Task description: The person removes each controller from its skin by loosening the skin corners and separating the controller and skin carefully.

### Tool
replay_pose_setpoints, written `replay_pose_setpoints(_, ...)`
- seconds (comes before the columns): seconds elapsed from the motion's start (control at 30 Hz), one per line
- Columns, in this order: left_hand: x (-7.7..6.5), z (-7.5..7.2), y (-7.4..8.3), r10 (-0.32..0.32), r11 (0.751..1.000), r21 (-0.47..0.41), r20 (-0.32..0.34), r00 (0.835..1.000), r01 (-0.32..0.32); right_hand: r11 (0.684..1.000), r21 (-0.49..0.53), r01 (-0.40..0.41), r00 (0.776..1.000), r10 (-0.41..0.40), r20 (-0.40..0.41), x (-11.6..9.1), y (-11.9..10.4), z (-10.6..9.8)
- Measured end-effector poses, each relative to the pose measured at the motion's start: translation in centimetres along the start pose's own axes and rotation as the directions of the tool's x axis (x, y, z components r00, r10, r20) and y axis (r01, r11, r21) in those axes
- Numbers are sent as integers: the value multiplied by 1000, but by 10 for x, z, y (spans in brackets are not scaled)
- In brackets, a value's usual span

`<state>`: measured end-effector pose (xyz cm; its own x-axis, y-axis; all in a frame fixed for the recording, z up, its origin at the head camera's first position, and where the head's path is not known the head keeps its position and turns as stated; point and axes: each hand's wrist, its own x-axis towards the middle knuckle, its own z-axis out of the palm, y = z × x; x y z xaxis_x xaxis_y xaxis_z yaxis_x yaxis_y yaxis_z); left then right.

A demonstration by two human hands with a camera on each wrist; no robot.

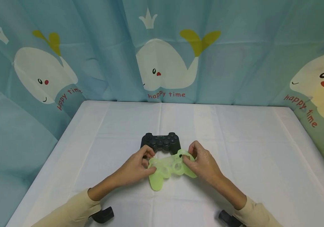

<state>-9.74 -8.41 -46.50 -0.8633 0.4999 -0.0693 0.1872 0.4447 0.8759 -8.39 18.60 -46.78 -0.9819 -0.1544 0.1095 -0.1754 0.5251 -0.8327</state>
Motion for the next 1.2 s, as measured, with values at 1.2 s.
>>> replay_pose_setpoints(1.2, 7, 30, 19, -48, 917, -395, 42, 998, 61, 961, 112, -251, 947, 221, 232, -12, 12, -37)
